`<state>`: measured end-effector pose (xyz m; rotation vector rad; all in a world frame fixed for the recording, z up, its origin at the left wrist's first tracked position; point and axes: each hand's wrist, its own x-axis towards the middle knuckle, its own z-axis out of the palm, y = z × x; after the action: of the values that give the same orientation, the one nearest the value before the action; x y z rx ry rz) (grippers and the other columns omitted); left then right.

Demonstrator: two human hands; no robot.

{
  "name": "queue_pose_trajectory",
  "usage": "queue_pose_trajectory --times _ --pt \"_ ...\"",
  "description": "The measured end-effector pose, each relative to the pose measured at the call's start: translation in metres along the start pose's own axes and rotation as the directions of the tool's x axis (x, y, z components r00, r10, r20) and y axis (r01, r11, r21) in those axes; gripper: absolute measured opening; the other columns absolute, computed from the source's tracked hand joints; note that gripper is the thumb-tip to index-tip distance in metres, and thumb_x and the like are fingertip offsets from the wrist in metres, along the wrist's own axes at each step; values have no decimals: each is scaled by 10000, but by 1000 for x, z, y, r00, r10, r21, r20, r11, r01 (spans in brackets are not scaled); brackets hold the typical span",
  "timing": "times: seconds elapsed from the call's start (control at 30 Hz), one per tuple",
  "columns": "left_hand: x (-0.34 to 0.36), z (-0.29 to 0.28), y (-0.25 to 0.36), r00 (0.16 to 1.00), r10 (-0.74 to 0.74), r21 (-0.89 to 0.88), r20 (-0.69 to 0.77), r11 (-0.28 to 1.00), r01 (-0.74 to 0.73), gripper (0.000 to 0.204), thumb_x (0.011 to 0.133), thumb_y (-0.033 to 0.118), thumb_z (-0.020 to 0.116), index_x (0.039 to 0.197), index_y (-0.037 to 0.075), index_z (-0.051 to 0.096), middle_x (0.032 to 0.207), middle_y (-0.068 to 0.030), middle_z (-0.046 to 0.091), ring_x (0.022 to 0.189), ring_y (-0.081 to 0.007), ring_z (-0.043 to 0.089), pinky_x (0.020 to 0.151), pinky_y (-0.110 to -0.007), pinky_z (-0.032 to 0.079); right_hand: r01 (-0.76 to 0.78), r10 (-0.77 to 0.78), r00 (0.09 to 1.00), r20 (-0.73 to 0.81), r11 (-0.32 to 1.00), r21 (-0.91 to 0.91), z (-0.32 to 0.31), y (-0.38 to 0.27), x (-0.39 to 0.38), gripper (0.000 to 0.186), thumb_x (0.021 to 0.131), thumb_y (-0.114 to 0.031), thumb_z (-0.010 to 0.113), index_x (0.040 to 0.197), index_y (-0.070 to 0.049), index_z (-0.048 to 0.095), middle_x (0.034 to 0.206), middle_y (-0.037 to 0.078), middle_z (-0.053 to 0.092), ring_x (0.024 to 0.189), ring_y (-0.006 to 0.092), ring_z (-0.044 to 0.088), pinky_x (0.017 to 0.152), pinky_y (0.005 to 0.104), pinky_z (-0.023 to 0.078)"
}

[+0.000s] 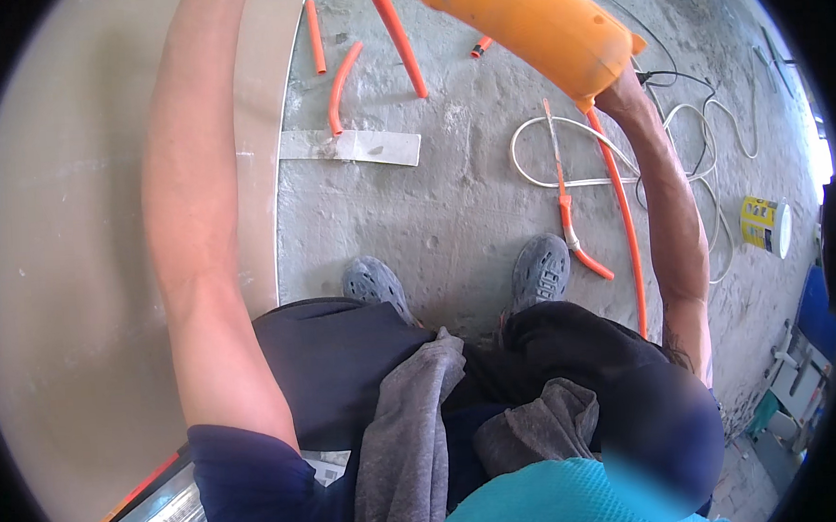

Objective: The person uses a heat gun to heat an orange conduit while rotating it, then bends the conduit by hand on the floor and picks up the pieces.

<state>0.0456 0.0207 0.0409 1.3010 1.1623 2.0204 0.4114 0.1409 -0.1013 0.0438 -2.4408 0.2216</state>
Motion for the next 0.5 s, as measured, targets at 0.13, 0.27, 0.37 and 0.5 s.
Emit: queue_pose_trajectory --times 0.13,0.27,0.37,0.5 --pt "5 10 -10 1000 18 -76 -1 997 -18 349 1099 312 507 1194 -13 596 877 -52 583 841 -180 596 860 -330 506 -403 357 912 202 872 279 -17 -33 7 551 738 -165 837 1250 -64 660 1070 165 727 954 352 701 842 421 554" --pt "-3 -11 1 1000 -17 -12 4 1000 17 360 1101 306 500 1211 -27 582 887 -56 582 850 -179 598 848 -335 520 -409 313 887 340 874 261 53 -36 -23 500 764 -168 821 1224 -39 672 1093 164 724 969 340 695 859 421 536" --pt "2 7 -5 1000 1 -82 -13 997 -2 360 1103 306 495 1217 -25 577 905 -59 585 856 -178 598 842 -337 527 -490 388 830 402 851 191 34 -37 -37 546 759 -222 816 1272 -110 666 946 162 742 859 386 709 756 441 556" --pt "0 15 -3 998 -25 -98 -61 995 19 349 1105 312 489 1227 -4 574 931 -57 589 860 -174 595 838 -338 531 -525 407 778 478 839 140 47 -39 -50 494 766 -223 816 1224 -98 679 943 167 743 862 366 719 743 434 558"
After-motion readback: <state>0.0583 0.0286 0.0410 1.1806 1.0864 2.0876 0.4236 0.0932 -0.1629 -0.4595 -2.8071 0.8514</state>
